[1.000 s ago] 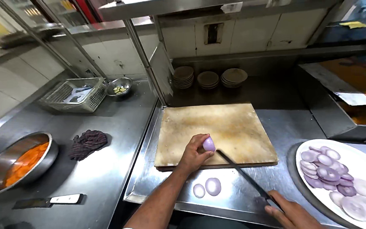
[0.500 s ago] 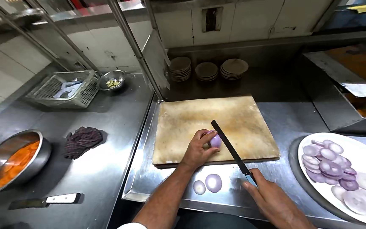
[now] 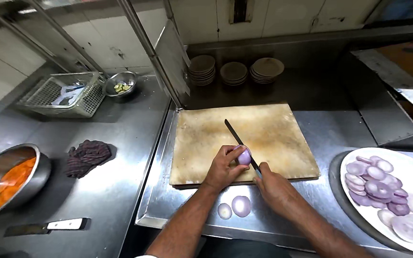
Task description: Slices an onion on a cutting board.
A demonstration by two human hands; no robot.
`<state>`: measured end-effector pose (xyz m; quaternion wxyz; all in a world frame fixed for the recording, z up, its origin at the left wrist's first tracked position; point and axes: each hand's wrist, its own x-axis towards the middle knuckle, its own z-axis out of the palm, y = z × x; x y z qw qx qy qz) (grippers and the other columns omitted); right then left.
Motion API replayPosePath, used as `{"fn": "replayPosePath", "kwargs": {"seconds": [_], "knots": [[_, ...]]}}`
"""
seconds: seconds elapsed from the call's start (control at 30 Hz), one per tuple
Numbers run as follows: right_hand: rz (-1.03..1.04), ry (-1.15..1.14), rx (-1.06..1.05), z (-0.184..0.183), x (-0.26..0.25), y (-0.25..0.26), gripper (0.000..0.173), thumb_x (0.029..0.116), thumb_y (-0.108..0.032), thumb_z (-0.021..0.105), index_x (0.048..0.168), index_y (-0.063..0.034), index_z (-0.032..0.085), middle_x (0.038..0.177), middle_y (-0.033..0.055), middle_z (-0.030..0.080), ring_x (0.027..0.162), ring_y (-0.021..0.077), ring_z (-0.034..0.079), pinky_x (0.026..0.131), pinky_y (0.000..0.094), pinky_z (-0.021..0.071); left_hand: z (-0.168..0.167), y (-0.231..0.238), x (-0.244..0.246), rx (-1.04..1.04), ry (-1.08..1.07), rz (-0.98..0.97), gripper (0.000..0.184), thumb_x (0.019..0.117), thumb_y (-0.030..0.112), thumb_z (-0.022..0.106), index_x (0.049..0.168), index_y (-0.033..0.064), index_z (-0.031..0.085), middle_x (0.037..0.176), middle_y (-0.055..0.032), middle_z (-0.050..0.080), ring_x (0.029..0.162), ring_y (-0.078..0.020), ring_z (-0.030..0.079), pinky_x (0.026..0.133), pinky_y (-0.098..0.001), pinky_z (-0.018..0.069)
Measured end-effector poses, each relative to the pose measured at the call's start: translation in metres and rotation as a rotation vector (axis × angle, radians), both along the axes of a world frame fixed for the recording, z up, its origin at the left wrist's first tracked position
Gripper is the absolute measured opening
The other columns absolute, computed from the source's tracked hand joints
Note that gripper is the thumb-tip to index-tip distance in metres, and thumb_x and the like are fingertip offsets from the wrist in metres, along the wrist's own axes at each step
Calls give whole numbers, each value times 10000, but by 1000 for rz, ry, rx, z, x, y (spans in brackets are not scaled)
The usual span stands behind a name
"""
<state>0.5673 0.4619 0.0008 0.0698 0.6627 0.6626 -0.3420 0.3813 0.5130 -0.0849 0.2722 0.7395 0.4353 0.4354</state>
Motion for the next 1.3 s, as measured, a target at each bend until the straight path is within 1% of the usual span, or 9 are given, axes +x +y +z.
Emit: {"fn": "replayPosePath", "kwargs": {"seconds": [0.1,0.2,0.47,0.7,0.9,1.03,1.1,1.2,1.3], "knots": [[-75,35,-81,-30,23,-53,422,1079,-337,467,1381,-44,452,980,222,685,922,420,704,814,570,561,-1,0,-1,-2,-5,6,573,820,255,865,1357,188,676,1275,-73,628,1116,-138,647,943,-324,589],[-131,77,-155,-33,40,-85,459,1076,-353,492,1392,-23,443,952,245,684,914,441,700,810,585,550,-2,-3,-1,-10,-13,11,540,835,263,851,1346,203,686,1303,-60,631,1148,-130,642,968,-327,578],[-125,174,4,3,48,-73,419,1064,-344,520,1350,-42,471,816,176,647,739,370,678,695,534,554,-2,-2,-1,-4,-12,13,523,838,267,848,1335,212,696,1297,-56,634,1127,-127,646,957,-323,578],[-57,113,26,11,41,-72,443,1067,-334,500,1342,12,466,825,215,661,782,424,694,712,570,555,0,0,0,-8,-41,7,525,822,229,860,1320,174,704,1278,-78,638,1102,-128,655,937,-311,588],[-31,32,-12,5,-2,-3,373,1095,-332,454,1353,-62,437,950,169,653,918,356,691,825,509,557,1,0,0,-21,-17,21,519,839,250,845,1331,175,696,1245,-73,646,1095,-130,655,930,-310,588],[-60,11,-94,-26,16,-51,410,1086,-320,450,1386,-39,441,980,228,686,935,428,704,814,574,558,-2,1,-1,-9,-35,25,528,828,264,859,1327,197,700,1242,-55,647,1088,-119,658,927,-305,596],[-116,53,-144,-31,28,-74,428,1082,-322,479,1389,-27,442,962,248,688,922,444,704,807,588,552,-2,1,-1,-5,-41,13,497,858,295,832,1326,193,700,1276,-53,649,1114,-121,655,947,-317,589],[-158,136,-147,-28,40,-78,438,1068,-327,519,1399,-51,440,911,214,673,848,398,696,777,557,557,-2,-3,-2,12,-11,5,441,918,333,768,1325,178,699,1303,-61,642,1132,-131,652,963,-332,582],[-169,196,-40,-11,46,-75,424,1063,-324,526,1368,-38,456,833,183,650,744,369,679,703,537,559,-3,-3,-1,44,-12,15,432,913,313,773,1309,150,710,1283,-81,654,1109,-136,661,954,-327,581]]}}
